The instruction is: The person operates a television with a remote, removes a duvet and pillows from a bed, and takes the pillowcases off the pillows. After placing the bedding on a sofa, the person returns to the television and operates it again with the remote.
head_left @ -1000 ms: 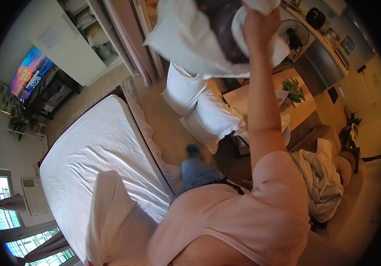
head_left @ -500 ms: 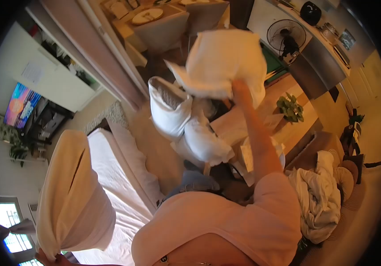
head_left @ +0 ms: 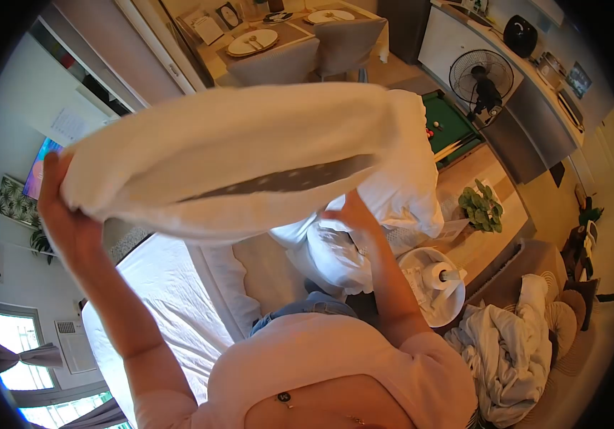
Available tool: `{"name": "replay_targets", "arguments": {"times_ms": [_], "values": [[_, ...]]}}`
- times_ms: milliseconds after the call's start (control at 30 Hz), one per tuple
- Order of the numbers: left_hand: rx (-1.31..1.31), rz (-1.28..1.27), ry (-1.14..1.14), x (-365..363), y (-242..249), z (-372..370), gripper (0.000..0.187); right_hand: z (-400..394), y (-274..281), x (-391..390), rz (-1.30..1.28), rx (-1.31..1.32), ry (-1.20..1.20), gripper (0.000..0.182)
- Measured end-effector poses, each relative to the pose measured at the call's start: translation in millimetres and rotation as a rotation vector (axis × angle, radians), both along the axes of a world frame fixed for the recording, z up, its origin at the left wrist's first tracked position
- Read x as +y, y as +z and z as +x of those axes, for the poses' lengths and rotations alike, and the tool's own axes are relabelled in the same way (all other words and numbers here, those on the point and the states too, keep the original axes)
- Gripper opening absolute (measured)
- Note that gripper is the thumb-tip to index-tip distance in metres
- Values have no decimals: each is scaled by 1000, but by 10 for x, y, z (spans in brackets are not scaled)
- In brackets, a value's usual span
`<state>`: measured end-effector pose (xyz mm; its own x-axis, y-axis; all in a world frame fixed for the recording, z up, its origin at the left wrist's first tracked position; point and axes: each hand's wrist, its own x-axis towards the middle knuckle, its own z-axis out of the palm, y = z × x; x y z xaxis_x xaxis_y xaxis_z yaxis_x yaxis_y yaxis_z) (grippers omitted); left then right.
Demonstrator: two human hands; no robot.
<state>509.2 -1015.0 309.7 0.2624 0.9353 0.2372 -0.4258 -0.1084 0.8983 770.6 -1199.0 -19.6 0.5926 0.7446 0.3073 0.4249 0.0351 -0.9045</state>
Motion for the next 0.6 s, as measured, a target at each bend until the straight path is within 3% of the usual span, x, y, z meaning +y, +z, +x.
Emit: {"name": "replay_targets", "arguments": {"times_ms": [67, 100, 200, 267, 333, 400, 467, 533, 600], "values": [[-80, -59, -79, -154, 136, 483, 13, 271, 238, 63, 42, 62, 21, 75], [-129, -23, -221, 20, 175, 623, 12, 429, 325, 54, 44, 65, -16, 72], [-248, 187, -661, 177, 457, 1041, 12, 832, 811, -113, 265, -66, -382, 62], [-325, 183, -811, 520, 823, 1342, 17, 949, 1224, -234, 419, -154, -614, 56], [-448, 222, -808, 458, 1064, 1562, 18, 745, 1965, -342, 1266, 316, -429, 36], [-503, 240, -874, 607, 1312, 1921, 17, 789, 2519, -614, 1008, -51, -668, 29], [-497, 211, -958, 850, 1487, 2452, 17, 1020, 2997, -714, 990, -123, -653, 37], [-442, 137, -1045, 1111, 1495, 3083, 18, 1568, 3274, -784, 655, -368, -927, 44], [-327, 11, -1120, 1326, 1231, 3727, 20, 2221, 3392, -691, 373, -435, -1000, 47]]}}
